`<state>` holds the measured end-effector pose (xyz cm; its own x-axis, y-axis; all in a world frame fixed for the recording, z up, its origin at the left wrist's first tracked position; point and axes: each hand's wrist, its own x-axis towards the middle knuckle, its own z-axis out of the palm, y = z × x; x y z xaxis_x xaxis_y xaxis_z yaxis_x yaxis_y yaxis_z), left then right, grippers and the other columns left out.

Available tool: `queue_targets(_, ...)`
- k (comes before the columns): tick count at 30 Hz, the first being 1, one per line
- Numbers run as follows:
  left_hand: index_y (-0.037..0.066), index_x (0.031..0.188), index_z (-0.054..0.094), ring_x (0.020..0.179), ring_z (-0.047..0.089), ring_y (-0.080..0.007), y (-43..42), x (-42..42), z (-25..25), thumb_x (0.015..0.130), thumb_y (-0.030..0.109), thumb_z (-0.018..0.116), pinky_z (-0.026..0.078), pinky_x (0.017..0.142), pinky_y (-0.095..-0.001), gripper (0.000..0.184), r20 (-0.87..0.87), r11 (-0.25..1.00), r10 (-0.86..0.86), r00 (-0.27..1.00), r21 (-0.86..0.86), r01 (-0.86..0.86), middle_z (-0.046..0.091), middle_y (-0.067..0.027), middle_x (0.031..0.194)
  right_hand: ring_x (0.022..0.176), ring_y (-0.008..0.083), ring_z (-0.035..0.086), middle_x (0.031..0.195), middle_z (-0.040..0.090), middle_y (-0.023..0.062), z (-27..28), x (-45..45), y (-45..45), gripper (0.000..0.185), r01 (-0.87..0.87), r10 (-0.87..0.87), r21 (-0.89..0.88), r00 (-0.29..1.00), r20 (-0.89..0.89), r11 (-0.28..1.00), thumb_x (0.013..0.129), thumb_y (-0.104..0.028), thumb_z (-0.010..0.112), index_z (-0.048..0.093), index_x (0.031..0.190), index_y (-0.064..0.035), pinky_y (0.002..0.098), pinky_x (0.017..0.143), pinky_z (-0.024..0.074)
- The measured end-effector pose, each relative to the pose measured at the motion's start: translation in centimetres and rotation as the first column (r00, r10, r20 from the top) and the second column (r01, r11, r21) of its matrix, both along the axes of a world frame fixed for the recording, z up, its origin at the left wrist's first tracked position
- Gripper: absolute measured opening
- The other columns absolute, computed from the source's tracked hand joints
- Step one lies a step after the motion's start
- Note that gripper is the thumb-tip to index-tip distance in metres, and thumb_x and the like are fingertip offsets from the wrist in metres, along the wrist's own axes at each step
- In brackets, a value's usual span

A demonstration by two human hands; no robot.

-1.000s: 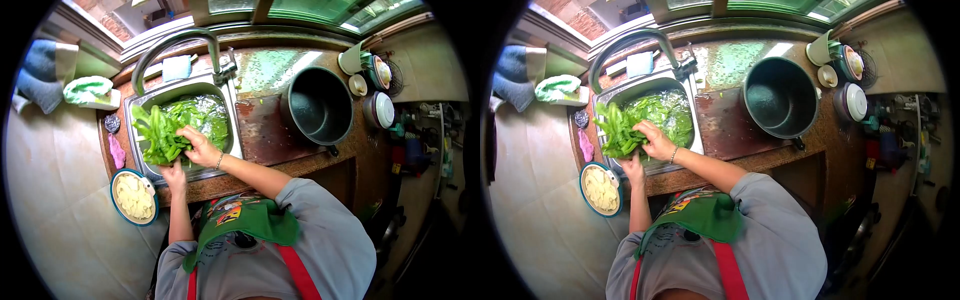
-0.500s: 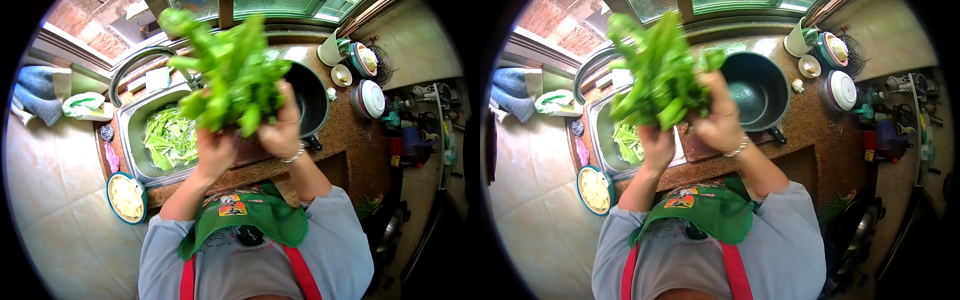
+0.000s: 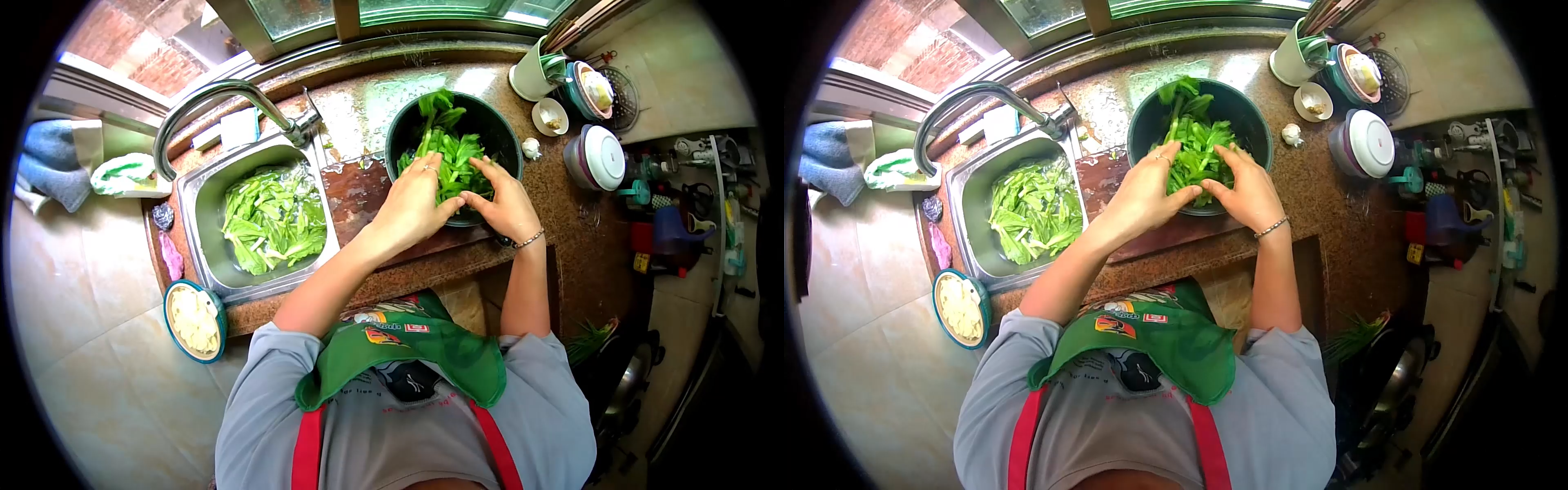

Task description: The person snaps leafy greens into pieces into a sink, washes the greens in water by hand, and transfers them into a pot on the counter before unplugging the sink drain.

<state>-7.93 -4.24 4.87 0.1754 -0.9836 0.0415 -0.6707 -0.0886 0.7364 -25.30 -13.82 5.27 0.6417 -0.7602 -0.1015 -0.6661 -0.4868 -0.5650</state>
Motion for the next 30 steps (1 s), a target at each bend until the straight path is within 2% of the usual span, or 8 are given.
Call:
queue_targets(4, 0.0, 0.113, 0.061, 0.109, 0.058, -0.0295, 2.0, 2.4, 2.2, 0.082, 0.02, 0.07, 0.045, 0.093, -0.0371, 0.038, -0.114, 0.978, 0.045, 0.992, -0.199, -0.068, 0.057, -0.0175, 0.121, 0.102, 0.0357, 0.06, 0.112, 0.061, 0.0236, 3.9, 2.9, -0.3, 0.04, 0.166, -0.16, 0.022, 0.972, -0.175, 0.986, 0.075, -0.031, 0.073, 0.069, 0.101, -0.0005, 0.0402, 0.088, 0.0474)
queue_targets(10, 0.004, 0.096, 0.068, 0.073, 0.058, -0.0121, 10.3, 8.9, -2.0, 0.084, 0.01, 0.067, 0.047, 0.063, -0.024, 0.013, -0.428, 0.926, 0.262, 0.865, -0.141, -0.351, 0.065, -0.0067, 0.093, 0.093, 0.0331, 0.063, 0.104, 0.065, 0.0184, 4.2, 6.2, 0.2, 0.036, 0.103, -0.097, -0.492, 0.995, 0.037, 0.864, 0.079, -0.028, 0.072, 0.068, 0.101, 0.0001, 0.0399, 0.08, 0.0494)
queue_targets(12, 0.003, 0.098, 0.067, 0.073, 0.058, -0.0116, 13.9, 11.4, -5.0, 0.084, 0.01, 0.066, 0.046, 0.062, -0.0232, 0.015, -0.425, 0.889, 0.419, 0.803, 0.012, -0.458, 0.064, -0.0075, 0.094, 0.085, 0.0217, 0.064, 0.098, 0.066, 0.0135, 6.4, 10.9, 3.3, 0.029, 0.225, -0.191, -0.111, 0.947, 0.257, 0.968, 0.081, -0.019, 0.071, 0.066, 0.103, -0.0002, 0.0322, 0.072, 0.0497)
queue_targets(16, 0.004, 0.114, 0.06, 0.096, 0.06, -0.0266, 21.3, 17.3, -16.7, 0.077, 0.026, 0.073, 0.048, 0.084, -0.0376, 0.045, -0.198, 0.62, 0.775, 0.6, 0.422, -0.662, 0.058, -0.0195, 0.112, 0.075, 0.0109, 0.061, 0.094, 0.066, 0.0059, 2.5, 20.5, 10.9, 0.025, -0.2, 0.074, 0.267, 0.906, 0.417, 0.943, 0.078, -0.008, 0.073, 0.067, 0.102, -0.003, 0.0239, 0.065, 0.0494)
queue_targets(18, 0.007, 0.134, 0.043, 0.119, 0.044, -0.0349, 24.2, 20.5, -21.9, 0.072, 0.034, 0.076, 0.038, 0.1, -0.043, 0.076, 0.14, 0.462, 0.814, 0.564, 0.432, -0.774, 0.038, -0.0252, 0.134, 0.093, 0.0208, 0.063, 0.111, 0.062, 0.0138, -4.1, 25.0, 14.2, 0.054, -0.33, 0.255, 0.434, 0.941, 0.222, 0.838, 0.073, -0.024, 0.079, 0.058, 0.12, -0.0073, 0.0317, 0.079, 0.052)
queue_targets(20, 0.01, 0.145, 0.022, 0.129, 0.026, -0.0408, 24.5, 23.7, -24.3, 0.066, 0.041, 0.079, 0.027, 0.107, -0.0499, 0.102, 0.212, 0.161, 0.933, 0.291, 0.478, -0.863, 0.021, -0.0264, 0.142, 0.123, 0.0319, 0.046, 0.136, 0.042, 0.0248, -14.1, 28.8, 16.8, 0.095, -0.298, 0.34, 0.49, 0.94, 0.002, 0.819, 0.063, -0.041, 0.084, 0.036, 0.141, -0.0121, 0.0404, 0.1, 0.0417)
queue_targets(24, 0.024, 0.147, 0.018, 0.129, 0.022, -0.0424, 24.0, 30.2, -27.5, 0.06, 0.063, 0.075, 0.025, 0.105, -0.0538, 0.111, 0.188, -0.259, 0.965, -0.184, 0.551, -0.793, 0.02, -0.0291, 0.141, 0.137, 0.0475, 0.016, 0.152, 0.001, 0.0255, -25.7, 36.5, 16.7, 0.136, 0.327, -0.132, 0.526, 0.918, -0.373, 0.785, 0.051, -0.053, 0.086, -0.002, 0.149, -0.0195, 0.0491, 0.11, 0.0276)
queue_targets(30, 0.031, 0.148, 0.014, 0.133, 0.023, -0.0482, 20.7, 33.8, -28.7, 0.07, 0.067, 0.065, 0.029, 0.103, -0.0561, 0.099, 0.016, -0.127, 0.988, -0.156, 0.661, -0.74, 0.024, -0.0297, 0.142, 0.13, 0.054, 0.024, 0.146, 0.007, 0.0336, -28.4, 45.5, 17.7, 0.124, 0.185, -0.028, 0.403, 0.93, -0.366, 0.896, 0.049, -0.06, 0.084, 0.016, 0.148, -0.0291, 0.0512, 0.107, 0.0303)
